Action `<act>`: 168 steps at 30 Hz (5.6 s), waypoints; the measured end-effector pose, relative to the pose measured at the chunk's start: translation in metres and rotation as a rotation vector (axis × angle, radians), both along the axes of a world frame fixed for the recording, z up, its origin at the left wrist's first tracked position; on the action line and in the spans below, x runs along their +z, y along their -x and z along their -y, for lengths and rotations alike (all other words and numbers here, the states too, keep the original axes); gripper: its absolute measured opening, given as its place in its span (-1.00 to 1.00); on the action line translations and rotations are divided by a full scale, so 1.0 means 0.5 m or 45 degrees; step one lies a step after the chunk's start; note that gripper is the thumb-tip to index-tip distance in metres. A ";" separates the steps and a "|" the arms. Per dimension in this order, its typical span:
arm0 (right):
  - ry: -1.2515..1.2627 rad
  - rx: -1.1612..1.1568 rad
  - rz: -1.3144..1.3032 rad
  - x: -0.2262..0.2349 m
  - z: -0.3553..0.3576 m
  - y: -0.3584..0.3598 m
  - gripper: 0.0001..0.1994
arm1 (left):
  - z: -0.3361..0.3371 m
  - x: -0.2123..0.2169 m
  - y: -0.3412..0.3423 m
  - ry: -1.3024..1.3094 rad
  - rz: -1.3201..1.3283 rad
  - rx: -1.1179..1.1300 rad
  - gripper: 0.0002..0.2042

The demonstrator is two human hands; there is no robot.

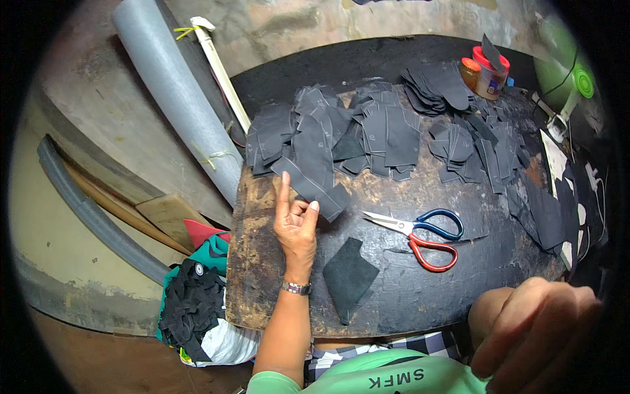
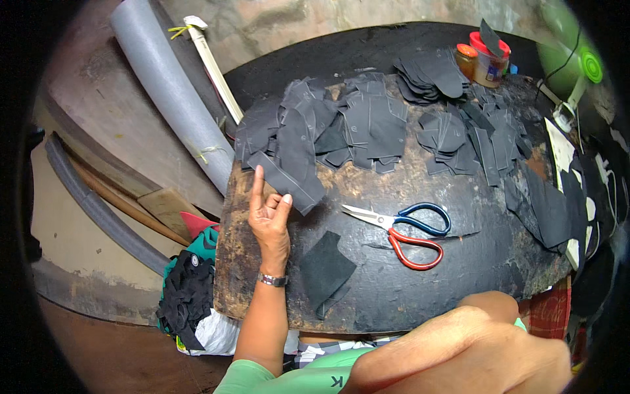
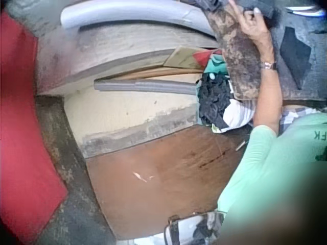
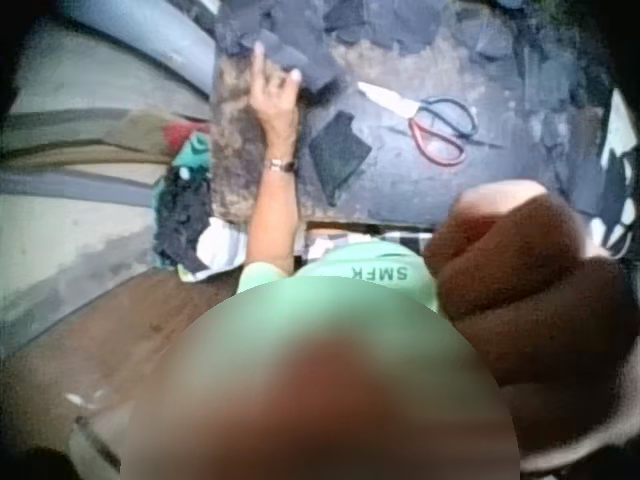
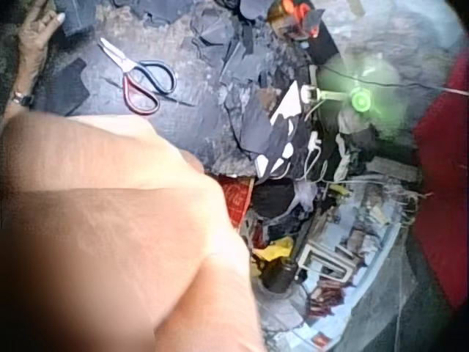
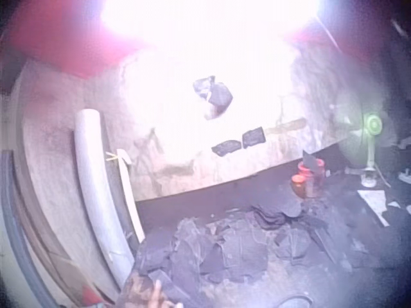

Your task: The person sits at a low workbench and repeatedly cuts black rubber sheets into small shapes using scissors. They pick up sheets, cut along marked lines, and place the cut pieces into a pile on the table.

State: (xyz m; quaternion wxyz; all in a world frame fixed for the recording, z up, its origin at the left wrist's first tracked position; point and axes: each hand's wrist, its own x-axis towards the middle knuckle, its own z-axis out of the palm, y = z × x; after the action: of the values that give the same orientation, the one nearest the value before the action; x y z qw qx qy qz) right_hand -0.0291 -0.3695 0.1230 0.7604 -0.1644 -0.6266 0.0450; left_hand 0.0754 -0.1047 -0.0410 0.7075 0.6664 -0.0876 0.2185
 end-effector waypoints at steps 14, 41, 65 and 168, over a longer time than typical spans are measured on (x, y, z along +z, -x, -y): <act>-0.041 -0.077 -0.083 -0.015 -0.008 -0.003 -0.95 | 0.009 0.024 0.013 0.179 0.162 -0.156 -0.09; -0.024 -0.244 -0.137 -0.022 0.011 0.019 -0.88 | -0.008 0.014 0.009 -0.067 0.234 -0.166 -0.35; 1.992 -1.372 0.527 -0.261 -0.200 -0.037 -0.43 | -0.012 0.029 0.014 0.293 0.171 -0.167 -0.30; 2.182 -1.911 -0.330 -0.288 0.223 -0.022 -0.66 | -0.156 0.005 0.269 -0.726 -0.601 0.574 -0.79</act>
State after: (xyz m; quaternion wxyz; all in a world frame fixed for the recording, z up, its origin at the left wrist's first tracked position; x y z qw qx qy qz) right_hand -0.0182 -0.4811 -0.0208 0.2924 -0.9549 -0.0510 0.0087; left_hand -0.0590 -0.0265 -0.0385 0.4302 0.8694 0.1674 0.1760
